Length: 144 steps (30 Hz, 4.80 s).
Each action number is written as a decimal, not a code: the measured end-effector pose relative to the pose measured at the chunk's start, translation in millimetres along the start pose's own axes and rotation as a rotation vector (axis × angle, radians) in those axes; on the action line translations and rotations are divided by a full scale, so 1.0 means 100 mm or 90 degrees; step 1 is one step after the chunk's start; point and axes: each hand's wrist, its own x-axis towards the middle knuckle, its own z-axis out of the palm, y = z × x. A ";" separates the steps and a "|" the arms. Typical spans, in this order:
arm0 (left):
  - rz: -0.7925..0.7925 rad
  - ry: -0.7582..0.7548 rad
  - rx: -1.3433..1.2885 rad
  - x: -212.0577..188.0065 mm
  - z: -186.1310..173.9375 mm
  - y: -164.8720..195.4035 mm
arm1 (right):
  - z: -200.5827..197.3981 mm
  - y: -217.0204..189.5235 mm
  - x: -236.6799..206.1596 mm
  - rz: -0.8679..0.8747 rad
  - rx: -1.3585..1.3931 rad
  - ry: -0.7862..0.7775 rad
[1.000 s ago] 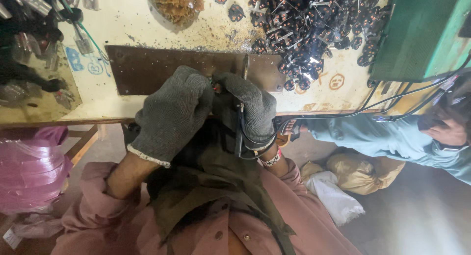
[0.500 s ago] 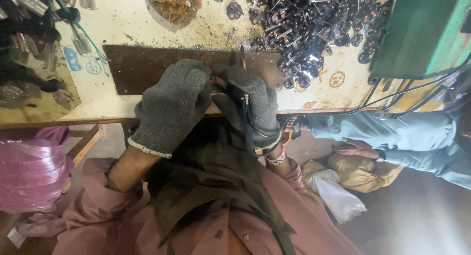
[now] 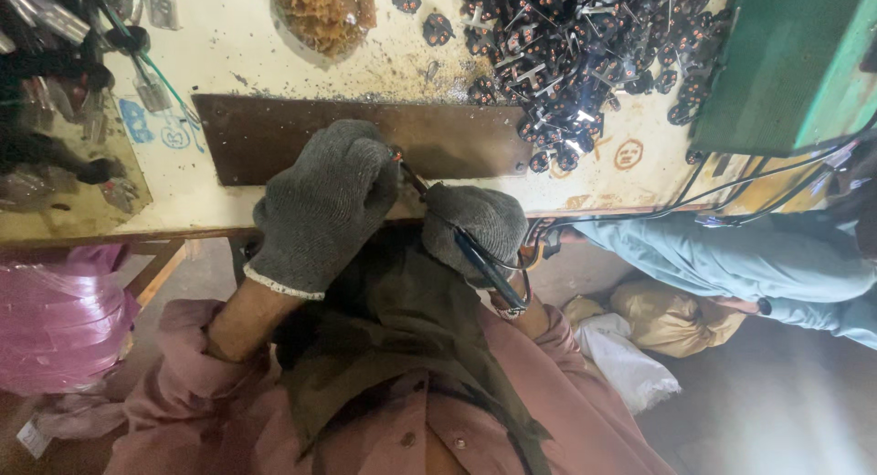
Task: The person solders wires to small DC power connectors at a workbench. They hold a connector in one hand and a soldering iron in the other, solder the wire to the terminal, and place the finished connector onto a large pile of completed units on the bench, repeating the cycle.
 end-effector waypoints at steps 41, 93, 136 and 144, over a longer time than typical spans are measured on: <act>-0.003 0.043 -0.030 -0.02 0.09 -0.01 | -0.04 -0.08 0.26 -0.015 0.095 -0.002; -0.014 0.079 -0.020 -0.04 -0.18 -0.13 | -0.23 -0.60 0.75 -0.043 -0.385 -0.237; 0.177 0.159 0.200 0.63 -0.77 1.05 | -0.10 -0.13 0.38 0.128 -0.137 0.119; -0.018 -0.047 0.367 0.82 -0.58 0.34 | 0.05 -0.06 0.14 0.495 0.289 0.194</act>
